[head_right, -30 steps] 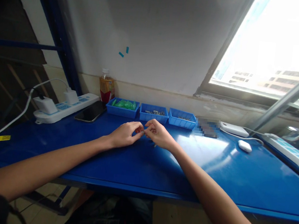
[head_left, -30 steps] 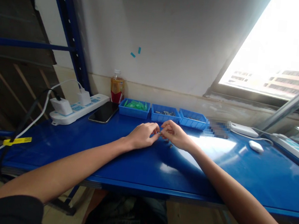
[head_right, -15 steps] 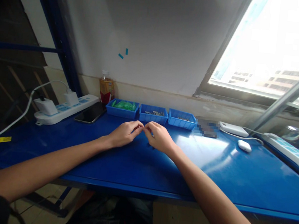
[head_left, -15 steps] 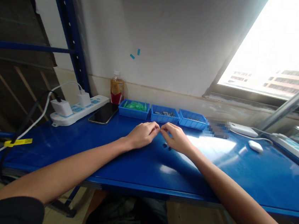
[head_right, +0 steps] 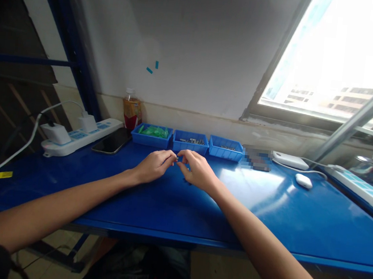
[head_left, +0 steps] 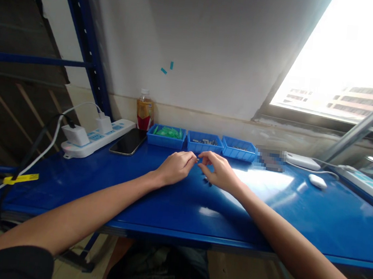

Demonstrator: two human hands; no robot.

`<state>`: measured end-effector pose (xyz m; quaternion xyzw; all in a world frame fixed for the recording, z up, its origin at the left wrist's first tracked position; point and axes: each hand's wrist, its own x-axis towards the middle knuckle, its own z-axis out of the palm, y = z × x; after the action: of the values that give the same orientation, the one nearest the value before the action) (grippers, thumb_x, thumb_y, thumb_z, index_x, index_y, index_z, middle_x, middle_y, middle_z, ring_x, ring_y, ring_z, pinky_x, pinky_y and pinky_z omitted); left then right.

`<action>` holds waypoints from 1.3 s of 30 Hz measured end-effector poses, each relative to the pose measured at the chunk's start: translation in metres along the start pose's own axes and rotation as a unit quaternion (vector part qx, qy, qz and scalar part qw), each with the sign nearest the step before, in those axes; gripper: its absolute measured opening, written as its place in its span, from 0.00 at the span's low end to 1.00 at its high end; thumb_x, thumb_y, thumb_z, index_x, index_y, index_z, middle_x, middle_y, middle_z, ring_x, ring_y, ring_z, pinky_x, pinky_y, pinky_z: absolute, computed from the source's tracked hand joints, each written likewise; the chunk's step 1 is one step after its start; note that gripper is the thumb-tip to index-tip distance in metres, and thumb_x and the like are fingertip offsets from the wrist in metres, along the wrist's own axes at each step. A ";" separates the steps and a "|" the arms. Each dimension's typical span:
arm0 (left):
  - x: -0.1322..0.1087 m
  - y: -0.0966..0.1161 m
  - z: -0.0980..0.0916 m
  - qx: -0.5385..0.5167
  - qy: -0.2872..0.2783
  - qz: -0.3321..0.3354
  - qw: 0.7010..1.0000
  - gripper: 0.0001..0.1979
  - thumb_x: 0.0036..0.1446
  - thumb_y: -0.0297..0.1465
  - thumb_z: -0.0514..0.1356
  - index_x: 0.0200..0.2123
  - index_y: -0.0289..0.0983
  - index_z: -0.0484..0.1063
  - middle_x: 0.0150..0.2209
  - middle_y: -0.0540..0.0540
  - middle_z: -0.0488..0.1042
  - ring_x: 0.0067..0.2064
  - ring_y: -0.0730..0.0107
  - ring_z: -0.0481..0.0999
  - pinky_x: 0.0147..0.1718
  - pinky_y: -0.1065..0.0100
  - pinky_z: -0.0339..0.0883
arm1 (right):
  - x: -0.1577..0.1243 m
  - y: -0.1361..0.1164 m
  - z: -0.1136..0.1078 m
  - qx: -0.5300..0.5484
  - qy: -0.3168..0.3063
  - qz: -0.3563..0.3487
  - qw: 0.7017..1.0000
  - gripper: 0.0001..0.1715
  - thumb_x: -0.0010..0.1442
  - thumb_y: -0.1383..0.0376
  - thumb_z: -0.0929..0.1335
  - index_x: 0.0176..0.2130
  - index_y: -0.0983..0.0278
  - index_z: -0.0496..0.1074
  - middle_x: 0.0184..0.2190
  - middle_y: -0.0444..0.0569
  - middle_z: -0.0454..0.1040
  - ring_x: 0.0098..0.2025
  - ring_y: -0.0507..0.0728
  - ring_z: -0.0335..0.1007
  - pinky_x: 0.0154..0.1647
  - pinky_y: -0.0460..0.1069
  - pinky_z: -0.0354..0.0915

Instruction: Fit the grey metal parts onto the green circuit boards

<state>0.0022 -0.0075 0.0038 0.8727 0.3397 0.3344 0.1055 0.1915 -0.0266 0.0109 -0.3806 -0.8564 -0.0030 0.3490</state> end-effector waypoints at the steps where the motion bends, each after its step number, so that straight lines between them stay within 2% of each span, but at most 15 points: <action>1: 0.000 0.000 0.000 0.000 -0.005 0.000 1.000 0.15 0.66 0.35 0.44 0.34 0.37 0.68 0.33 0.46 0.74 0.37 0.66 0.74 0.36 0.69 0.64 | 0.000 -0.001 0.000 -0.006 -0.002 -0.011 1.000 0.08 0.61 0.64 0.64 0.42 0.62 0.67 0.31 0.47 0.70 0.34 0.54 0.68 0.37 0.48 0.64; 5: 0.000 0.001 0.001 -0.003 -0.031 0.002 1.000 0.18 0.67 0.37 0.43 0.34 0.37 0.68 0.32 0.46 0.75 0.37 0.66 0.74 0.36 0.69 0.63 | 0.003 -0.001 -0.002 -0.036 0.003 -0.043 0.998 0.07 0.63 0.64 0.62 0.37 0.63 0.68 0.31 0.49 0.73 0.34 0.55 0.68 0.36 0.48 0.64; 7: 0.000 0.001 0.003 -0.002 -0.040 0.003 0.999 0.17 0.66 0.38 0.44 0.38 0.38 0.69 0.35 0.46 0.76 0.39 0.66 0.75 0.38 0.69 0.63 | 0.006 0.009 -0.009 -0.072 0.034 -0.032 0.996 0.08 0.63 0.63 0.62 0.37 0.63 0.69 0.31 0.49 0.73 0.34 0.55 0.69 0.37 0.48 0.64; 9: 0.000 0.000 0.004 0.008 -0.052 0.001 0.999 0.16 0.66 0.39 0.46 0.41 0.38 0.70 0.37 0.46 0.76 0.40 0.65 0.75 0.39 0.67 0.63 | 0.007 0.026 -0.021 -0.132 0.095 0.023 0.986 0.11 0.63 0.61 0.61 0.37 0.63 0.70 0.31 0.50 0.74 0.34 0.56 0.70 0.38 0.49 0.63; 11: -0.001 -0.001 0.006 0.024 -0.072 -0.005 0.997 0.15 0.64 0.39 0.48 0.43 0.38 0.70 0.36 0.47 0.76 0.40 0.64 0.74 0.39 0.66 0.63 | 0.005 0.048 -0.037 -0.212 0.131 0.122 0.961 0.14 0.64 0.59 0.60 0.39 0.64 0.71 0.31 0.51 0.74 0.34 0.57 0.70 0.37 0.49 0.62; 13: -0.001 0.000 0.007 0.042 -0.092 -0.007 0.995 0.14 0.63 0.38 0.51 0.44 0.38 0.70 0.36 0.47 0.76 0.40 0.62 0.74 0.39 0.64 0.63 | 0.002 0.067 -0.050 -0.275 0.085 0.209 0.934 0.16 0.62 0.57 0.62 0.43 0.65 0.71 0.33 0.52 0.75 0.34 0.58 0.71 0.34 0.49 0.61; 15: -0.002 0.000 0.007 0.059 -0.105 -0.003 0.993 0.13 0.62 0.37 0.52 0.43 0.38 0.71 0.37 0.46 0.76 0.42 0.62 0.73 0.40 0.63 0.62 | -0.001 0.075 -0.056 -0.281 -0.013 0.232 0.931 0.16 0.60 0.57 0.64 0.43 0.64 0.71 0.32 0.51 0.75 0.34 0.58 0.71 0.33 0.49 0.60; 17: -0.002 0.001 0.006 0.072 -0.114 0.002 0.991 0.12 0.62 0.37 0.52 0.41 0.39 0.71 0.38 0.46 0.75 0.43 0.61 0.73 0.42 0.62 0.62 | -0.003 0.072 -0.052 -0.236 -0.098 0.197 0.947 0.15 0.60 0.57 0.64 0.42 0.64 0.72 0.31 0.49 0.75 0.33 0.57 0.70 0.33 0.48 0.60; 19: -0.002 0.002 0.006 0.079 -0.119 0.004 0.990 0.12 0.62 0.37 0.51 0.40 0.39 0.72 0.39 0.46 0.75 0.44 0.61 0.72 0.43 0.61 0.61 | -0.002 0.060 -0.041 -0.170 -0.156 0.136 0.963 0.15 0.58 0.58 0.66 0.43 0.63 0.72 0.31 0.48 0.74 0.33 0.56 0.70 0.34 0.47 0.61; 21: -0.002 0.001 0.006 0.085 -0.123 0.005 0.989 0.12 0.62 0.37 0.51 0.40 0.40 0.72 0.39 0.46 0.74 0.44 0.61 0.72 0.43 0.61 0.61 | 0.000 0.047 -0.028 -0.122 -0.201 0.090 0.968 0.14 0.56 0.62 0.68 0.42 0.64 0.72 0.33 0.49 0.74 0.34 0.55 0.69 0.35 0.47 0.62; 23: -0.003 0.001 0.006 0.091 -0.127 0.006 0.988 0.12 0.62 0.37 0.51 0.40 0.40 0.72 0.39 0.46 0.74 0.43 0.61 0.72 0.43 0.61 0.61 | 0.001 0.040 -0.016 -0.107 -0.221 0.078 0.966 0.09 0.55 0.68 0.67 0.39 0.64 0.73 0.34 0.50 0.73 0.34 0.55 0.69 0.35 0.46 0.61; 27: -0.003 0.003 0.005 0.097 -0.133 0.011 0.986 0.12 0.62 0.37 0.52 0.39 0.40 0.72 0.40 0.46 0.74 0.44 0.61 0.72 0.43 0.61 0.62 | 0.000 0.043 -0.005 -0.112 -0.202 0.081 0.969 0.08 0.54 0.73 0.64 0.32 0.65 0.72 0.30 0.49 0.72 0.31 0.54 0.67 0.33 0.46 0.60; 31: -0.003 0.004 0.005 0.101 -0.128 0.008 0.987 0.12 0.61 0.37 0.52 0.39 0.40 0.72 0.40 0.46 0.74 0.44 0.60 0.72 0.43 0.61 0.62 | 0.000 0.042 -0.006 -0.066 -0.150 0.056 0.985 0.06 0.53 0.73 0.64 0.33 0.66 0.69 0.31 0.48 0.71 0.31 0.53 0.66 0.33 0.46 0.61; 36: -0.003 0.002 0.006 0.096 -0.121 0.007 0.988 0.12 0.61 0.37 0.51 0.40 0.39 0.71 0.39 0.46 0.74 0.44 0.60 0.72 0.41 0.61 0.62 | 0.004 0.018 -0.006 0.029 -0.060 0.043 0.997 0.10 0.55 0.71 0.64 0.39 0.65 0.70 0.30 0.47 0.71 0.30 0.52 0.66 0.32 0.47 0.63; 39: -0.003 0.001 0.006 0.093 -0.112 0.012 0.989 0.12 0.61 0.37 0.51 0.42 0.39 0.70 0.37 0.46 0.75 0.42 0.60 0.73 0.40 0.62 0.62 | 0.005 0.001 -0.004 0.073 -0.040 0.041 0.996 0.11 0.56 0.71 0.64 0.39 0.64 0.72 0.31 0.48 0.71 0.31 0.52 0.67 0.33 0.47 0.64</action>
<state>0.0052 -0.0098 -0.0020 0.9148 0.3446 0.2029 0.0567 0.1924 -0.0232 0.0166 -0.3887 -0.8514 0.0890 0.3407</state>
